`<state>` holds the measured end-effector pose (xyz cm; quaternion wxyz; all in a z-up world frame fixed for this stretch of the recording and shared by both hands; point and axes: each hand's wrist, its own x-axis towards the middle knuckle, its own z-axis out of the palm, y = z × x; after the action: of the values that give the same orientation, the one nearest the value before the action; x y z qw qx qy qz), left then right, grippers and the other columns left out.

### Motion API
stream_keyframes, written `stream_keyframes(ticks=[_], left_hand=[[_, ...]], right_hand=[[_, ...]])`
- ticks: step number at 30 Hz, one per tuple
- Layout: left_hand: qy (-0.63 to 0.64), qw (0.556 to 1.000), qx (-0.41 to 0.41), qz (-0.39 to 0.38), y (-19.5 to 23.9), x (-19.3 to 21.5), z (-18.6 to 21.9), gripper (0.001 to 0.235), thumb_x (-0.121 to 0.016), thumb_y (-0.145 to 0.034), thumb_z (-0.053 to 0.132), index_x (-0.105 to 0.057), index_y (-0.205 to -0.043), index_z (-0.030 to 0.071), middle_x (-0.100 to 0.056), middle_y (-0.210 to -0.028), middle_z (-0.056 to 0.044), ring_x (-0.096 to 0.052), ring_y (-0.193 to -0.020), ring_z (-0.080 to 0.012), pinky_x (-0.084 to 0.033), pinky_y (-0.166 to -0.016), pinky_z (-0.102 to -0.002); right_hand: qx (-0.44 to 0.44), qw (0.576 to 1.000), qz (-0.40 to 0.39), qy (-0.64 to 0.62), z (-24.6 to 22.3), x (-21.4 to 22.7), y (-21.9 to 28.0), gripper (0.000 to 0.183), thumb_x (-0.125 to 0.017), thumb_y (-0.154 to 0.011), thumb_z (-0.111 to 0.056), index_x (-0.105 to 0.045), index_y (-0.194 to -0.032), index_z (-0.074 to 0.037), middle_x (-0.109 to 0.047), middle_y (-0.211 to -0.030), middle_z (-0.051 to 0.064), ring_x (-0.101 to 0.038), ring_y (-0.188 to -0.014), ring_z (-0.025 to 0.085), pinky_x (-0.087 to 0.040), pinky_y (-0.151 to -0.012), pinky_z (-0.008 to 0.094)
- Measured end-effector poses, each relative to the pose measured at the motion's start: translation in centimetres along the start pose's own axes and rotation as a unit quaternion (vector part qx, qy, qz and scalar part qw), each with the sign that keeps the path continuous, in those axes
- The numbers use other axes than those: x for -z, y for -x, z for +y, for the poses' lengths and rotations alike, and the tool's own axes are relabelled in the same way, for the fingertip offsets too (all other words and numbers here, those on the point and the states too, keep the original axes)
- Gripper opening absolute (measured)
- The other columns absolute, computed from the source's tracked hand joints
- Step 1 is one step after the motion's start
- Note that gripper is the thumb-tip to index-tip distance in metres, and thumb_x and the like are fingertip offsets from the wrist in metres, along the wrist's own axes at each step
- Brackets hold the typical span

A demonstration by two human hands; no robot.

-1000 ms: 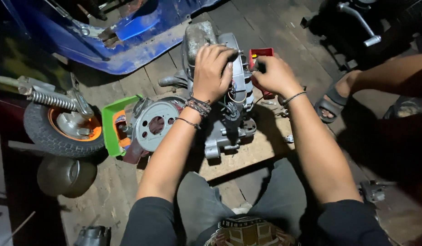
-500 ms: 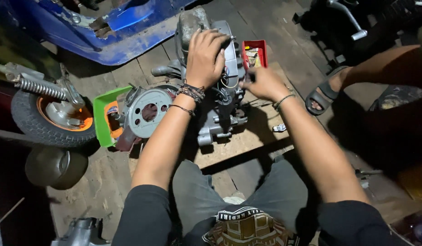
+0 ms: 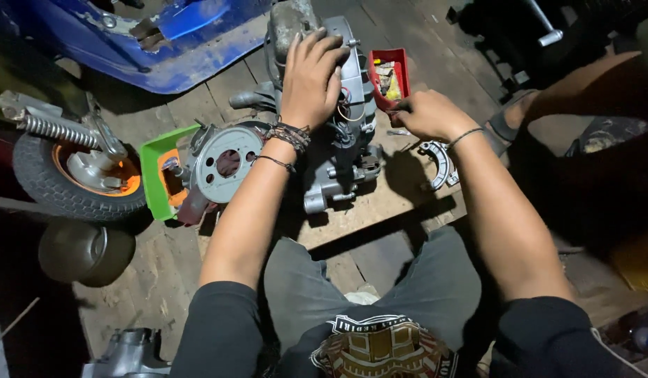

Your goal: Inspecting and assembling various components of a motorcycle engine, including electrical wiring and small mechanical parts.

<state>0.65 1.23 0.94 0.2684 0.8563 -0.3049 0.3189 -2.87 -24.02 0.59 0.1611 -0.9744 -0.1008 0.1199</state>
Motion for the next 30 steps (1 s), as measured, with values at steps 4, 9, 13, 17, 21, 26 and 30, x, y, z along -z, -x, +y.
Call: stream_keyframes(ticks=[4,9,13,17,21,26,30], left_hand=[[-0.001,1.000,0.001,0.001,-0.1,0.0,0.1,0.031,-0.060,-0.093,0.010,-0.068,-0.122,0.007,-0.064,-0.133,-0.007,-0.045,-0.137,-0.0305,-0.022,-0.124,-0.053],[-0.010,1.000,0.005,0.000,0.0,-0.1,0.2,0.030,-0.060,-0.094,0.010,-0.069,-0.122,0.008,-0.064,-0.134,-0.006,-0.045,-0.137,-0.0292,-0.021,-0.124,-0.052],[-0.002,1.000,0.013,-0.006,0.0,0.0,0.3,0.030,-0.059,-0.093,0.010,-0.069,-0.121,0.008,-0.064,-0.134,-0.006,-0.045,-0.138,-0.0300,-0.020,-0.125,-0.053],[-0.001,1.000,0.010,0.000,-0.2,-0.1,0.3,0.029,-0.059,-0.092,0.009,-0.068,-0.120,0.007,-0.064,-0.133,-0.007,-0.045,-0.137,-0.0300,-0.021,-0.125,-0.053],[0.010,1.000,0.010,0.003,-0.1,-0.2,0.3,0.029,-0.060,-0.092,0.010,-0.069,-0.120,0.008,-0.064,-0.133,-0.007,-0.047,-0.136,-0.0310,-0.021,-0.125,-0.054],[0.011,1.000,0.021,-0.003,-0.3,0.0,0.3,0.030,-0.060,-0.091,0.009,-0.068,-0.120,0.009,-0.064,-0.133,-0.007,-0.046,-0.138,-0.0302,-0.021,-0.126,-0.054],[0.014,0.999,0.031,-0.005,-0.1,-0.5,0.3,0.031,-0.059,-0.091,0.010,-0.069,-0.120,0.010,-0.065,-0.132,-0.007,-0.046,-0.138,-0.0305,-0.020,-0.126,-0.055]], right_hand=[[-0.062,0.987,-0.062,-0.136,-1.9,2.2,0.8,0.040,-0.046,-0.093,-0.030,-0.076,-0.108,-0.007,-0.075,-0.094,0.003,-0.060,-0.069,0.024,-0.045,-0.062,0.037],[-0.024,0.990,-0.019,-0.140,0.6,0.5,-1.5,0.035,-0.041,-0.098,-0.025,-0.059,-0.120,-0.005,-0.071,-0.112,0.016,-0.064,-0.089,0.037,-0.048,-0.080,0.048],[0.076,0.992,0.016,-0.096,1.0,0.1,-2.6,0.024,-0.059,-0.096,-0.019,-0.063,-0.110,0.000,-0.073,-0.099,0.017,-0.066,-0.079,0.036,-0.050,-0.074,0.048],[0.099,0.995,0.023,-0.019,-0.4,0.0,-3.1,0.022,-0.072,-0.085,-0.020,-0.074,-0.101,-0.003,-0.074,-0.087,0.016,-0.067,-0.076,0.039,-0.053,-0.074,0.048],[0.032,0.976,0.201,0.081,1.3,-1.6,-5.3,0.023,-0.068,-0.083,-0.020,-0.073,-0.100,-0.006,-0.073,-0.085,0.025,-0.068,-0.071,0.050,-0.055,-0.063,0.055],[0.091,0.990,0.050,-0.099,0.6,1.5,-4.0,0.025,-0.080,-0.079,-0.010,-0.072,-0.101,-0.002,-0.075,-0.086,0.012,-0.066,-0.064,0.027,-0.053,-0.065,0.041],[0.089,0.993,0.078,0.000,2.6,-1.9,-6.5,0.024,-0.075,-0.079,-0.024,-0.074,-0.097,-0.009,-0.074,-0.090,0.015,-0.067,-0.076,0.038,-0.053,-0.071,0.049]])
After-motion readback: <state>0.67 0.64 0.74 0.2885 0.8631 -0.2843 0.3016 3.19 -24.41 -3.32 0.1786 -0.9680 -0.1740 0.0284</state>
